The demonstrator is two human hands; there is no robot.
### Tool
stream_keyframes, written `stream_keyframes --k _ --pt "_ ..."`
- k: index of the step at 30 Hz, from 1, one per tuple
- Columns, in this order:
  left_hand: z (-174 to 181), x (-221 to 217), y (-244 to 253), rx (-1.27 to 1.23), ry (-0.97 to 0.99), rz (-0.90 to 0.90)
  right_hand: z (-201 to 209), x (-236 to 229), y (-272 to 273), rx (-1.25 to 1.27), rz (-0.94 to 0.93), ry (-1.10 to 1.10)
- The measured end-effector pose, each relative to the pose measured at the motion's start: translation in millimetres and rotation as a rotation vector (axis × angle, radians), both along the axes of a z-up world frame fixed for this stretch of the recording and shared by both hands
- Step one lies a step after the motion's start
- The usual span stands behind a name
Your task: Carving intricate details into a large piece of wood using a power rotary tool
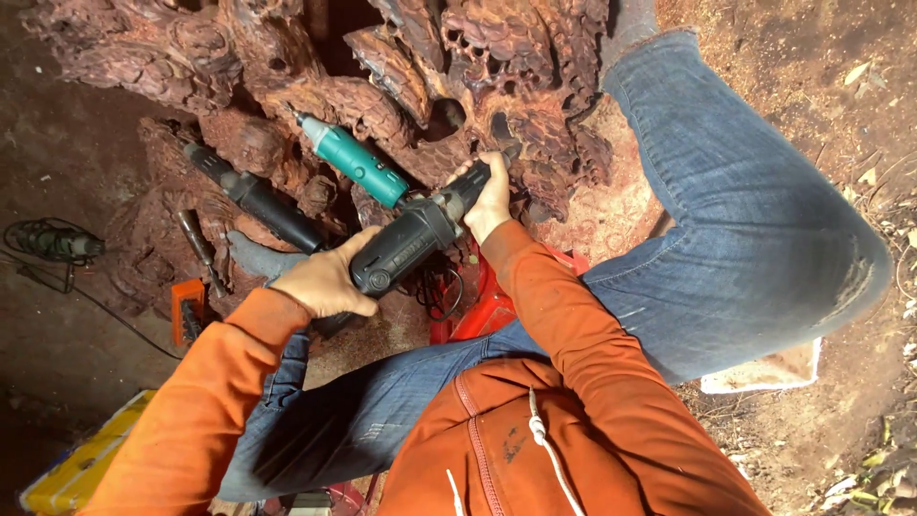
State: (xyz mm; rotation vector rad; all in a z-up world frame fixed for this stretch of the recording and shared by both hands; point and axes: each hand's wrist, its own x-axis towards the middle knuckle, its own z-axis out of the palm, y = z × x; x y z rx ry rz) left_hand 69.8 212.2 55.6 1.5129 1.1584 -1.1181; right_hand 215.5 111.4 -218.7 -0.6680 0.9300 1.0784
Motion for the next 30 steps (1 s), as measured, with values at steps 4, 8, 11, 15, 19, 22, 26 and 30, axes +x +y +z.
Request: stream_keyframes --k 4,8,11,15,19,22,26,30 --pt "1.2 1.5 3.2 -0.013 0.040 -0.084 3.9 -2.7 -0.9 -0.007 -0.028 0.011" --pt "15.6 15.6 16.4 -0.033 0.088 -0.090 5.4 -4.8 4.7 0.003 -0.055 0.042" --pt "28.8 36.4 27.9 -0.055 0.144 -0.123 9.2 -5.9 12.2 0.001 -0.101 0.080" --pt "15.2 37.2 48.4 -0.057 0.146 -0.061 -5.6 -9.9 19.3 0.006 -0.155 0.101" --pt "19.4 31.6 37.9 -0.080 0.162 -0.007 -3.3 -11.6 14.6 0.015 -0.161 0.089" --pt "7.9 17.3 38.1 -0.070 0.111 -0.109 -2.7 -14.5 16.4 0.004 -0.143 0.080" --pt "-4.9 2.8 46.9 -0.049 0.028 -0.216 -10.3 -18.9 17.9 -0.006 -0.154 0.053" --pt "-58.1 -42.2 63.4 -0.070 -0.194 -0.318 -1.4 -12.1 26.9 -0.020 -0.141 0.025"
